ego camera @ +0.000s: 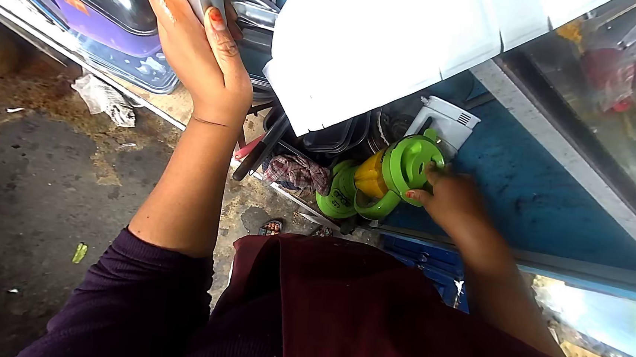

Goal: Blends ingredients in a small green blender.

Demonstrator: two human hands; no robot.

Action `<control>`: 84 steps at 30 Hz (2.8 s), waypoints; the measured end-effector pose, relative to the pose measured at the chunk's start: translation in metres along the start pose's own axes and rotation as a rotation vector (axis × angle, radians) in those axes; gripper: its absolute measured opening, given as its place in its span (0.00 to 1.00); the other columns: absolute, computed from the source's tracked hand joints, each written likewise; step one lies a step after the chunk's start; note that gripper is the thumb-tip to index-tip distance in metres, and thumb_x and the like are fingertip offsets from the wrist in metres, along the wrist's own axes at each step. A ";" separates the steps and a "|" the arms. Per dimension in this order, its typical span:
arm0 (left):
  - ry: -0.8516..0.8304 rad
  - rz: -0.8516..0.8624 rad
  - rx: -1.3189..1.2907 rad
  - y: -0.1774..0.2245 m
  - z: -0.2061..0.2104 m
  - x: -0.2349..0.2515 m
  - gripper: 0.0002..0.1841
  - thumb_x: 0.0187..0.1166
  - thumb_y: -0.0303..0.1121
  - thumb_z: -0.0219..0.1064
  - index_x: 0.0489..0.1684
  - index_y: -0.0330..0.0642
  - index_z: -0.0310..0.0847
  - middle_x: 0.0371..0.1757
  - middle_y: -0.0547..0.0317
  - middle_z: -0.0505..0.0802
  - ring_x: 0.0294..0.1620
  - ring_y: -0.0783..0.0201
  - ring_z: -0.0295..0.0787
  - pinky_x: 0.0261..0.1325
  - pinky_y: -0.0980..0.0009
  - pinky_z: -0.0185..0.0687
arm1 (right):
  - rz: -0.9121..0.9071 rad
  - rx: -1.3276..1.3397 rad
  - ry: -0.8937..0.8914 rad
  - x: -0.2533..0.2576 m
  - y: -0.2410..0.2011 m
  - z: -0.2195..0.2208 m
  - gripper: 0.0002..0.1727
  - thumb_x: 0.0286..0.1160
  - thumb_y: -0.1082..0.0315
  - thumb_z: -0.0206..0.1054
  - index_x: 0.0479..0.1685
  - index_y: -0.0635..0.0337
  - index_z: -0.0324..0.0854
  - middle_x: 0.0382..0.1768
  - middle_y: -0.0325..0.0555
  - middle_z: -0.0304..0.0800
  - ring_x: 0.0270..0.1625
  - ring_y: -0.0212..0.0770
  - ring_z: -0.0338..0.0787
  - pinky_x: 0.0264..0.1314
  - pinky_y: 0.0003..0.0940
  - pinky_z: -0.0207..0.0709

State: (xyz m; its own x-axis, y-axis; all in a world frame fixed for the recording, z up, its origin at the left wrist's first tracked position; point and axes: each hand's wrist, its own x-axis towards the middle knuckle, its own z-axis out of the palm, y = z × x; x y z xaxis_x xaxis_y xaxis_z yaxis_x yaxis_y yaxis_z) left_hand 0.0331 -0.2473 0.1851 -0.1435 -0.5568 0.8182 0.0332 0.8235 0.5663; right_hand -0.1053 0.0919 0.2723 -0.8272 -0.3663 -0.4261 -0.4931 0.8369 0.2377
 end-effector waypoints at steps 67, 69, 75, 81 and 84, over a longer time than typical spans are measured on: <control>-0.006 -0.028 0.032 0.000 0.000 -0.004 0.41 0.93 0.55 0.36 0.70 0.11 0.60 0.47 0.38 0.87 0.44 0.62 0.86 0.52 0.65 0.83 | 0.050 0.006 -0.092 -0.003 -0.008 -0.011 0.45 0.83 0.46 0.69 0.92 0.62 0.59 0.87 0.69 0.63 0.87 0.68 0.66 0.83 0.58 0.67; 0.001 -0.025 0.029 0.001 0.000 -0.003 0.40 0.93 0.54 0.37 0.69 0.10 0.59 0.45 0.40 0.87 0.43 0.63 0.86 0.51 0.66 0.84 | 0.053 0.007 -0.091 -0.003 -0.008 -0.010 0.45 0.82 0.46 0.69 0.92 0.62 0.59 0.88 0.69 0.62 0.86 0.68 0.66 0.83 0.59 0.67; 0.008 -0.016 0.042 -0.002 0.001 -0.005 0.39 0.93 0.53 0.37 0.70 0.11 0.58 0.47 0.37 0.86 0.44 0.59 0.86 0.51 0.64 0.83 | 0.027 0.013 -0.077 -0.004 -0.007 -0.009 0.45 0.82 0.45 0.69 0.91 0.64 0.61 0.87 0.70 0.62 0.86 0.70 0.67 0.83 0.59 0.66; 0.017 0.010 0.043 0.005 0.001 -0.003 0.40 0.93 0.56 0.35 0.69 0.12 0.58 0.46 0.37 0.85 0.43 0.61 0.86 0.51 0.66 0.83 | 0.041 0.009 -0.112 -0.004 -0.007 -0.010 0.43 0.84 0.45 0.66 0.92 0.60 0.60 0.88 0.66 0.63 0.89 0.66 0.63 0.85 0.57 0.64; 0.014 0.005 0.046 0.009 0.000 -0.002 0.40 0.94 0.56 0.35 0.68 0.13 0.60 0.44 0.37 0.86 0.42 0.62 0.86 0.51 0.66 0.83 | 0.034 0.009 -0.106 -0.005 -0.007 -0.011 0.42 0.84 0.45 0.67 0.91 0.61 0.61 0.87 0.67 0.65 0.89 0.67 0.63 0.86 0.57 0.64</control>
State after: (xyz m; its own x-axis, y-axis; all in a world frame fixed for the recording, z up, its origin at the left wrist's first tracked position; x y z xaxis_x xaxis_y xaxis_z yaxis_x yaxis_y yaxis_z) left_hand 0.0338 -0.2389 0.1886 -0.1298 -0.5540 0.8223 -0.0113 0.8301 0.5575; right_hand -0.1008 0.0832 0.2823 -0.8101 -0.2928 -0.5079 -0.4622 0.8520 0.2460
